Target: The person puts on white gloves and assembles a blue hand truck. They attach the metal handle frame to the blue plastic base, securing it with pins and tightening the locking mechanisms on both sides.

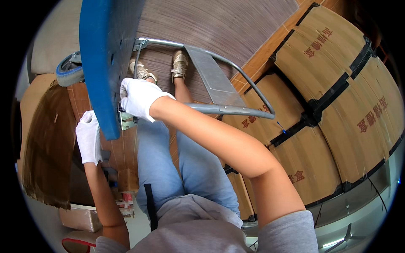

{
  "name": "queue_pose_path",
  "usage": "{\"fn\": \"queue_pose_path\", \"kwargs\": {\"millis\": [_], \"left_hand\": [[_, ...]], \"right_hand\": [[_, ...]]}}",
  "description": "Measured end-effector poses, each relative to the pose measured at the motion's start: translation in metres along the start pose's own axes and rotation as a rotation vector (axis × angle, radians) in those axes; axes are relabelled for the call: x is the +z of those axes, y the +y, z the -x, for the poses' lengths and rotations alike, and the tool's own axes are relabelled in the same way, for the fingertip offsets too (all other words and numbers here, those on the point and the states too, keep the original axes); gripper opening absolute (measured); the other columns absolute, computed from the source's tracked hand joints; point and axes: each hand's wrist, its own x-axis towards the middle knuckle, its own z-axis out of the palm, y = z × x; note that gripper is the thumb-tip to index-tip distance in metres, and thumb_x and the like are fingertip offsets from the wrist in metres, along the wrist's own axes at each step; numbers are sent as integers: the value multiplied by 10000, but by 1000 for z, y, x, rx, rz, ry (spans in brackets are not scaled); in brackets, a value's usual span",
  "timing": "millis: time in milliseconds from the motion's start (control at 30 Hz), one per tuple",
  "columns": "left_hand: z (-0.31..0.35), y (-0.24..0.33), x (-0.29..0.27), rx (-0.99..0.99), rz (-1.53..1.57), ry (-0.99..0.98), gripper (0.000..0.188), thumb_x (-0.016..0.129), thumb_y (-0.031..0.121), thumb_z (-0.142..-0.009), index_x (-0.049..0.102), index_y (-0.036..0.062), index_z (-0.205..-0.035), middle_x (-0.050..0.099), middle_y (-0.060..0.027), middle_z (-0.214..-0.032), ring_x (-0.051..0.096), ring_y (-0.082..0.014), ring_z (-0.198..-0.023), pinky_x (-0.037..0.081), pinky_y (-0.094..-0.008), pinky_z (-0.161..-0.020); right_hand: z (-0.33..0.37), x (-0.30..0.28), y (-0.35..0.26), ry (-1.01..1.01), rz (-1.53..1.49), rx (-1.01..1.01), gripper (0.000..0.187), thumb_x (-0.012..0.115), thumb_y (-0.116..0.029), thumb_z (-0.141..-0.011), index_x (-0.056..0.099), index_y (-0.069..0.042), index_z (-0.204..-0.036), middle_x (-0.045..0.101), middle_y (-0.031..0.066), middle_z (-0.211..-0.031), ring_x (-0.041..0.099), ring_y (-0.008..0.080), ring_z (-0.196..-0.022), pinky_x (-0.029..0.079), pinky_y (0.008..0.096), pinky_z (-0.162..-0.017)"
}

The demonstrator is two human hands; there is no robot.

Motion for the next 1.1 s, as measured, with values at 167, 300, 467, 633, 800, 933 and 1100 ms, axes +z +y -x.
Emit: {"fn": "queue_pose_path", "kwargs": {"millis": [167,300,467,633,800,933,1100], "left_hand": [[-1,-6,2,-43,30,1,244,631,215,-930,662,-16,-857,584,6,-777,493,-58,-721,386,-237,-659],[1,-8,1,-56,-56,17,199,622,176,-925,686,-12,-911,613,1,-798,535,-57,-725,415,-230,-660],[1,-10,4,-41,-67,24,182,614,161,-922,701,2,-940,643,-10,-828,566,-56,-720,445,-226,-645],[2,-9,5,-64,-23,29,191,609,167,-924,699,0,-943,648,-10,-812,563,-53,-691,444,-218,-605],[2,-10,8,-55,6,26,111,586,90,-889,665,13,-869,601,20,-734,502,-39,-653,402,-207,-592],[2,-10,8,-67,28,39,115,580,86,-894,669,15,-886,599,25,-737,498,-38,-649,398,-203,-585],[4,-7,10,-118,83,24,122,569,82,-902,672,18,-915,601,24,-754,504,-36,-662,402,-200,-594]], "right_hand": [[-4,-7,13,5,-123,-5,218,541,-137,-901,638,-10,-1048,672,155,-960,656,277,-863,513,352,-819],[29,1,8,242,328,-346,176,587,-84,-824,675,-58,-974,636,118,-941,612,297,-906,508,393,-795],[43,7,-5,256,633,-394,173,615,-68,-759,677,-50,-920,595,106,-947,586,279,-921,470,395,-819],[38,9,-12,169,689,-339,232,613,-61,-776,676,-61,-999,611,115,-1032,569,293,-994,481,405,-799],[26,12,-2,149,363,-203,188,592,-135,-846,710,-52,-967,625,131,-995,570,309,-991,488,424,-818],[8,-5,-5,4,314,-141,254,597,-236,-848,727,-24,-896,660,198,-849,631,354,-812,518,422,-763],[-12,-13,-14,-221,485,-61,243,593,-204,-763,737,-14,-807,678,207,-784,673,367,-752,533,424,-694]]}}
